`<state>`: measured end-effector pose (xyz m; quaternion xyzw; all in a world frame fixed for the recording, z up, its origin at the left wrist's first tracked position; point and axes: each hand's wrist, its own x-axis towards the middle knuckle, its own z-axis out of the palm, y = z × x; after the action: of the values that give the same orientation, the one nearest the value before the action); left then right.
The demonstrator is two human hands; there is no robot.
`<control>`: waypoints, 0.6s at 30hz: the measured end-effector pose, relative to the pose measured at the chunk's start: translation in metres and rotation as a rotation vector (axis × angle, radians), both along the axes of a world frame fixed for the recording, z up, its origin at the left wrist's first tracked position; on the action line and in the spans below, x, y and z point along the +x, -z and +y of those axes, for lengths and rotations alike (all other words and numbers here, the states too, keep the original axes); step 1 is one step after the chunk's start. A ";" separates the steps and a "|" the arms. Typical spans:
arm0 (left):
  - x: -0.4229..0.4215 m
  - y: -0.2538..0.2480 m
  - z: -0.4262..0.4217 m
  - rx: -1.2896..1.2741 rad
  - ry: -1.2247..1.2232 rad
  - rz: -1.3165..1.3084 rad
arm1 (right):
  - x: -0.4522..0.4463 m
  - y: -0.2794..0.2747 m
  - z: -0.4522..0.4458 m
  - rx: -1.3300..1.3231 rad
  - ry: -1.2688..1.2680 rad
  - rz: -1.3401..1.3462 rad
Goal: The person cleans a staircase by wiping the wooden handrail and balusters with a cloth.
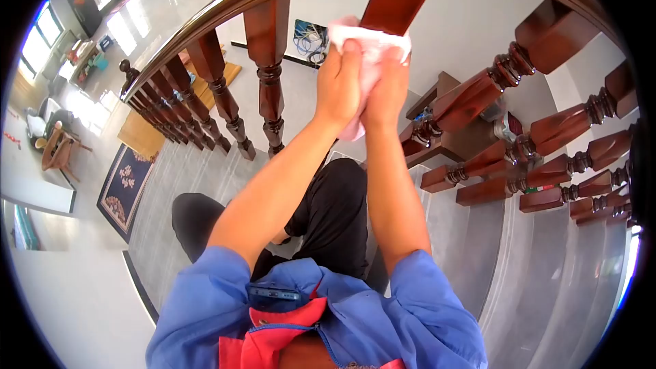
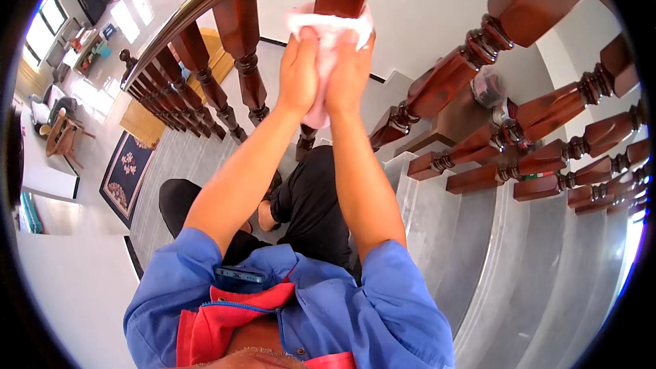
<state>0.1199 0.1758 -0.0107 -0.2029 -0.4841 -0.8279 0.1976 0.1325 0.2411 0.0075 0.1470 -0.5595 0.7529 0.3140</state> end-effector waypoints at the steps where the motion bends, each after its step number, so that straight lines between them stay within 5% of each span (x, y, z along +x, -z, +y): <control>1: -0.007 0.001 0.002 -0.055 -0.028 0.013 | -0.002 -0.001 0.005 0.032 -0.020 -0.053; 7: -0.030 0.016 -0.002 -0.240 -0.154 0.160 | -0.018 0.015 0.009 -0.004 -0.062 -0.013; 9: -0.039 0.022 -0.010 -0.249 0.034 0.118 | -0.013 0.016 0.001 0.143 0.025 -0.001; 11: -0.039 0.026 -0.021 -0.167 0.172 0.033 | -0.012 0.017 -0.023 0.264 0.419 0.196; 13: -0.038 0.035 -0.030 -0.351 0.126 0.041 | -0.015 0.035 -0.024 0.299 0.376 0.191; 15: -0.034 0.044 -0.037 -0.470 0.118 0.002 | -0.010 0.047 -0.034 0.408 0.687 0.252; 18: -0.025 0.105 -0.031 -0.217 0.173 -0.129 | 0.007 0.083 -0.031 0.297 0.438 0.177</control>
<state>0.0945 0.1452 -0.1158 -0.2104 -0.5632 -0.7959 0.0710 0.1394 0.2103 -0.0758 0.1322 -0.6524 0.5611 0.4920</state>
